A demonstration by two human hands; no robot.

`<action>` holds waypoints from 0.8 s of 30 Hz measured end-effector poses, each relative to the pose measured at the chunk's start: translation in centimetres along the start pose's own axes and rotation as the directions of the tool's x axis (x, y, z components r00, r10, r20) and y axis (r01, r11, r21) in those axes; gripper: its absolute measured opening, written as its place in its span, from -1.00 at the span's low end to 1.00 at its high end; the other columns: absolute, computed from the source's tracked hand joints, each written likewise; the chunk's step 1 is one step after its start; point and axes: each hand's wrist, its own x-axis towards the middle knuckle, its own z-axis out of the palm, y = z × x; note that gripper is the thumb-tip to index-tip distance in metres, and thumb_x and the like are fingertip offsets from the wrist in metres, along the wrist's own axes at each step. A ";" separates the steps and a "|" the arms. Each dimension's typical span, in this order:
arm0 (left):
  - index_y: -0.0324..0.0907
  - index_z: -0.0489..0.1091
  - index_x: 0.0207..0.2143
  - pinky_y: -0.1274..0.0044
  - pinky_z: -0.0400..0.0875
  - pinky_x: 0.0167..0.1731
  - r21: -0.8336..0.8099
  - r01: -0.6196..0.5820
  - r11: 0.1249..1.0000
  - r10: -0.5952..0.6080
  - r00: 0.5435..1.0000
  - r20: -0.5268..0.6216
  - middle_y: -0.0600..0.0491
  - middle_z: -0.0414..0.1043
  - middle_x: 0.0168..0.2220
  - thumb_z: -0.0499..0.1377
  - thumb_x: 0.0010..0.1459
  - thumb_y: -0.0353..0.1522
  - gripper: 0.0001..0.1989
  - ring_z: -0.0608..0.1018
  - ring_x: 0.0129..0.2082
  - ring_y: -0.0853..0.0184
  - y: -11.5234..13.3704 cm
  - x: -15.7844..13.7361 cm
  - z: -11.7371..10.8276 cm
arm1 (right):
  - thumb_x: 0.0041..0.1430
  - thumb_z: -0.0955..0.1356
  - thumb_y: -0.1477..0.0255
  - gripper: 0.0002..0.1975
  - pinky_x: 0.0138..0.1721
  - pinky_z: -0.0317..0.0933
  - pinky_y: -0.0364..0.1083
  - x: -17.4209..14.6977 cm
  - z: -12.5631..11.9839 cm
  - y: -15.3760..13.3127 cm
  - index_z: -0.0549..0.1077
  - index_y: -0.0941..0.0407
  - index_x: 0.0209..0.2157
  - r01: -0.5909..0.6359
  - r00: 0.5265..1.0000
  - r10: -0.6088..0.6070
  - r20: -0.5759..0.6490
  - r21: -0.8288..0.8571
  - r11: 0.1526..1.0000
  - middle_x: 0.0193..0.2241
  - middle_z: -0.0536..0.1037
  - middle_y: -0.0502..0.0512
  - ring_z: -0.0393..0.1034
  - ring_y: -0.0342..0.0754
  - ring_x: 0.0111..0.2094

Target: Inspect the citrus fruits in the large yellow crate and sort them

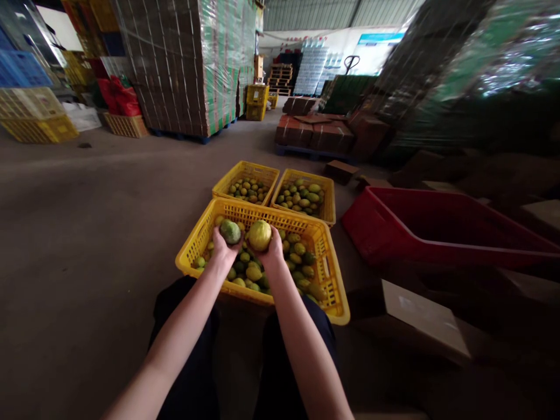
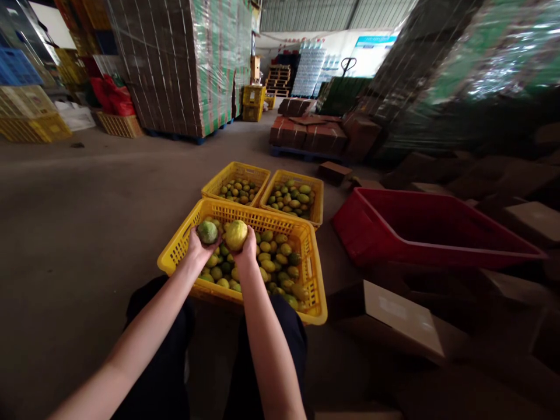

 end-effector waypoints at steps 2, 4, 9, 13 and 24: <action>-0.12 0.40 -0.19 0.49 0.52 -0.40 -0.006 0.015 1.000 -0.015 1.000 0.021 0.02 0.45 -0.35 -0.03 0.30 -0.27 -0.76 0.51 -0.40 0.32 0.0 0.0 0.0 | 0.22 0.24 0.25 -0.82 -0.53 0.39 -0.11 -0.5 0.3 -0.3 0.36 0.04 -0.38 -0.003 0.999 0.003 -0.053 0.012 1.000 -0.63 0.49 -0.09 0.41 -0.10 -0.60; -0.11 0.40 -0.17 0.49 0.52 -0.42 -0.010 0.039 0.999 -0.039 0.998 0.043 0.01 0.46 -0.33 -0.07 0.31 -0.34 -0.75 0.52 -0.40 0.32 -0.1 0.1 -0.1 | 0.19 0.27 0.23 -0.81 -0.51 0.40 -0.10 -0.9 0.4 -0.5 0.38 0.04 -0.37 -0.028 0.996 0.030 -0.086 0.021 0.999 -0.61 0.49 -0.08 0.42 -0.09 -0.58; -0.12 0.41 -0.17 0.50 0.50 -0.46 -0.008 0.029 1.000 -0.028 0.999 0.044 0.03 0.44 -0.35 -0.09 0.30 -0.32 -0.72 0.51 -0.44 0.33 -0.1 0.3 -0.2 | 0.19 0.23 0.21 -0.75 -0.49 0.41 -0.06 -1.4 0.4 -0.6 0.40 0.07 -0.37 -0.114 0.989 0.118 -0.094 0.048 0.992 -0.58 0.50 -0.01 0.44 -0.04 -0.52; -0.11 0.42 -0.20 0.49 0.50 -0.47 0.000 0.024 1.000 -0.024 0.999 0.026 0.03 0.43 -0.38 -0.05 0.28 -0.26 -0.73 0.49 -0.45 0.31 0.2 0.7 -0.3 | 0.15 0.28 0.20 -0.79 -0.44 0.42 -0.06 -1.3 0.4 -0.5 0.40 0.05 -0.35 -0.033 0.993 0.040 -0.107 0.069 0.997 -0.56 0.50 -0.06 0.44 -0.07 -0.50; -0.07 0.42 -0.17 0.46 0.56 -0.44 -0.007 0.030 1.000 -0.030 1.000 0.003 0.04 0.46 -0.32 -0.02 0.28 -0.26 -0.76 0.52 -0.41 0.31 0.2 0.4 -0.4 | 0.18 0.26 0.20 -0.80 -0.43 0.44 -0.06 -1.1 0.2 -0.3 0.39 0.01 -0.37 -0.055 0.974 0.076 -0.213 0.099 0.994 -0.57 0.50 -0.11 0.42 -0.09 -0.52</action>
